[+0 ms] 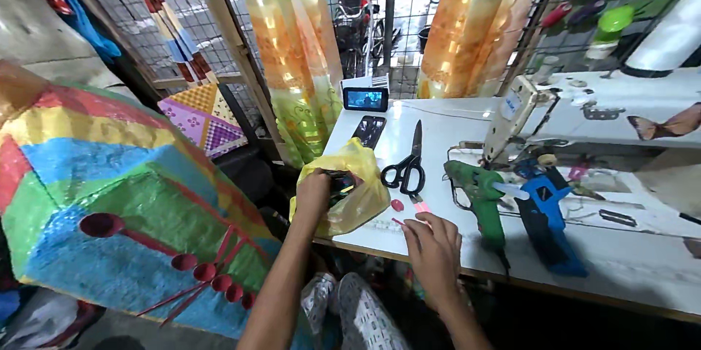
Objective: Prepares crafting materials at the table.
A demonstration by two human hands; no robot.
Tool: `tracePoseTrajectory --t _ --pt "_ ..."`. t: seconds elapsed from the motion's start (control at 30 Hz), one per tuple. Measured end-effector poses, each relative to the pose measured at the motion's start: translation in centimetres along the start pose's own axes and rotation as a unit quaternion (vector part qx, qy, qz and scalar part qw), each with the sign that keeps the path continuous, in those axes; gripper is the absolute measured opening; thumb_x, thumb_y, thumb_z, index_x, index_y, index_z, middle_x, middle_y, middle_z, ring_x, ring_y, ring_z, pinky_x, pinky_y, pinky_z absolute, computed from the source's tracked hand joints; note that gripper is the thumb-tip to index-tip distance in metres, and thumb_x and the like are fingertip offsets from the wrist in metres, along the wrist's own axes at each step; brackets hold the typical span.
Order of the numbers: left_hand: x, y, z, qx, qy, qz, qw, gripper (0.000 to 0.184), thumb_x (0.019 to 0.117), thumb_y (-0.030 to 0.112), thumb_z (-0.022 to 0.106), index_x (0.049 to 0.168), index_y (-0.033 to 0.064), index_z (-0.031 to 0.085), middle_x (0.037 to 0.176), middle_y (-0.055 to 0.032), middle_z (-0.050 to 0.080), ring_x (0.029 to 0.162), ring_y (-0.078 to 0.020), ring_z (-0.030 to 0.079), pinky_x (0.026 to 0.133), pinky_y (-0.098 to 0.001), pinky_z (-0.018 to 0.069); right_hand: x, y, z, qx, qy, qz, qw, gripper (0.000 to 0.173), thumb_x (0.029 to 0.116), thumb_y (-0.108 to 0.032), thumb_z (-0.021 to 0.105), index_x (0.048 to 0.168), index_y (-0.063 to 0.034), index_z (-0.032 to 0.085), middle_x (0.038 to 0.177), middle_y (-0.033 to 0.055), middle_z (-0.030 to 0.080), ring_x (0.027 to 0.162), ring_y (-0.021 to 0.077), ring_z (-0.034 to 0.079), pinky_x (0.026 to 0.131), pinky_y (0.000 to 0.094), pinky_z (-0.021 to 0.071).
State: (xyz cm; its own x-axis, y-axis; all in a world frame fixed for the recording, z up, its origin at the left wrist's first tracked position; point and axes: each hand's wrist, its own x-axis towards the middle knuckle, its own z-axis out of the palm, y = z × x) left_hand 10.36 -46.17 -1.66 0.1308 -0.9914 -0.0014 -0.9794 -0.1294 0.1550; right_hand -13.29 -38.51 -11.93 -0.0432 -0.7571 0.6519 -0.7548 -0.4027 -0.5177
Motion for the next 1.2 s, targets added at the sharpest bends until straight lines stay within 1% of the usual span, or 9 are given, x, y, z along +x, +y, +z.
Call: tracePoseTrajectory --t 0.1,0.2,0.4,0.57,0.77,0.9,1.0,1.07,1.2 --pt "0.5 0.0 -0.1 -0.012 0.017 -0.007 1.000 0.022 0.0991 0.007 0.061 0.117 0.0035 0.074 0.134 -0.0207 0.063 0.114 -0.0433 0.065 0.093 -0.0635 0.0522 -0.4 0.1 -0.1 0.000 0.004 -0.016 1.000 0.026 0.0985 -0.030 0.060 0.097 -0.0146 0.081 0.112 0.0112 0.072 0.104 0.0389 0.064 0.084 0.0560 0.0476" --pt "0.7 -0.2 -0.6 -0.016 0.006 -0.023 1.000 0.023 0.0984 0.014 0.064 0.118 0.0064 0.074 0.132 -0.0200 0.063 0.114 -0.0425 0.064 0.091 -0.0645 0.0517 -0.4 0.1 0.3 -0.015 0.012 -0.027 0.999 0.028 0.0982 -0.031 0.059 0.095 -0.0147 0.081 0.110 0.0099 0.073 0.102 0.0372 0.064 0.084 0.0539 0.0477" --pt "0.6 -1.0 -1.4 -0.047 -0.047 -0.033 0.997 0.028 0.0942 0.022 0.072 0.117 0.0048 0.072 0.130 -0.0212 0.062 0.118 -0.0415 0.062 0.093 -0.0644 0.0506 -0.7 0.1 0.6 -0.037 0.018 -0.043 0.998 0.030 0.0993 -0.033 0.057 0.094 -0.0155 0.081 0.109 0.0089 0.073 0.101 0.0362 0.065 0.084 0.0525 0.0475" --pt "0.1 -1.2 -1.1 -0.074 -0.062 -0.028 0.995 0.029 0.0982 0.022 0.067 0.119 0.0023 0.070 0.124 -0.0217 0.066 0.119 -0.0405 0.062 0.098 -0.0633 0.0481 -0.6 0.2 0.7 -0.039 0.018 -0.050 0.998 0.031 0.0994 -0.034 0.056 0.093 -0.0157 0.081 0.107 0.0086 0.073 0.100 0.0351 0.065 0.082 0.0501 0.0474" --pt "-1.4 -1.2 -1.9 -0.078 -0.019 -0.008 0.997 0.023 0.0997 0.024 0.067 0.112 0.0067 0.076 0.116 -0.0186 0.070 0.114 -0.0388 0.065 0.097 -0.0628 0.0489 -0.6 0.3 0.6 -0.036 0.014 -0.061 0.997 0.029 0.0988 -0.032 0.057 0.093 -0.0153 0.081 0.106 0.0076 0.073 0.100 0.0342 0.065 0.084 0.0508 0.0478" --pt "-1.6 -1.6 -3.3 -0.083 0.017 0.019 0.996 0.018 0.0975 0.018 0.070 0.105 0.0029 0.075 0.106 -0.0190 0.072 0.105 -0.0402 0.067 0.092 -0.0647 0.0495 -0.7 0.4 0.7 -0.037 0.014 -0.067 0.997 0.030 0.0993 -0.033 0.057 0.093 -0.0147 0.080 0.105 0.0075 0.073 0.099 0.0336 0.066 0.082 0.0506 0.0489" --pt "-0.9 -1.4 -2.9 0.020 -0.047 0.008 0.999 0.023 0.1002 0.022 0.065 0.109 0.0044 0.076 0.116 -0.0201 0.070 0.116 -0.0418 0.063 0.097 -0.0644 0.0474 -0.6 0.3 0.6 -0.041 0.004 -0.067 0.997 0.031 0.0992 -0.033 0.057 0.091 -0.0141 0.080 0.104 0.0079 0.073 0.097 0.0335 0.067 0.081 0.0506 0.0500" --pt "-0.8 -1.1 -2.3 0.074 -0.072 0.010 0.995 0.024 0.1024 0.019 0.059 0.114 0.0042 0.074 0.126 -0.0199 0.067 0.125 -0.0411 0.058 0.102 -0.0618 0.0436 -0.5 0.2 0.4 -0.033 -0.007 -0.066 0.997 0.029 0.0989 -0.031 0.057 0.091 -0.0129 0.079 0.103 0.0085 0.074 0.097 0.0340 0.068 0.080 0.0515 0.0510" --pt "-0.5 -0.9 -2.0 0.127 -0.074 0.041 0.988 0.026 0.1022 0.014 0.057 0.123 0.0052 0.070 0.131 -0.0193 0.064 0.128 -0.0398 0.055 0.104 -0.0586 0.0425 -0.6 0.4 0.7 -0.042 0.002 -0.072 0.997 0.029 0.0985 -0.031 0.056 0.090 -0.0137 0.078 0.100 0.0063 0.074 0.095 0.0310 0.069 0.079 0.0479 0.0522"
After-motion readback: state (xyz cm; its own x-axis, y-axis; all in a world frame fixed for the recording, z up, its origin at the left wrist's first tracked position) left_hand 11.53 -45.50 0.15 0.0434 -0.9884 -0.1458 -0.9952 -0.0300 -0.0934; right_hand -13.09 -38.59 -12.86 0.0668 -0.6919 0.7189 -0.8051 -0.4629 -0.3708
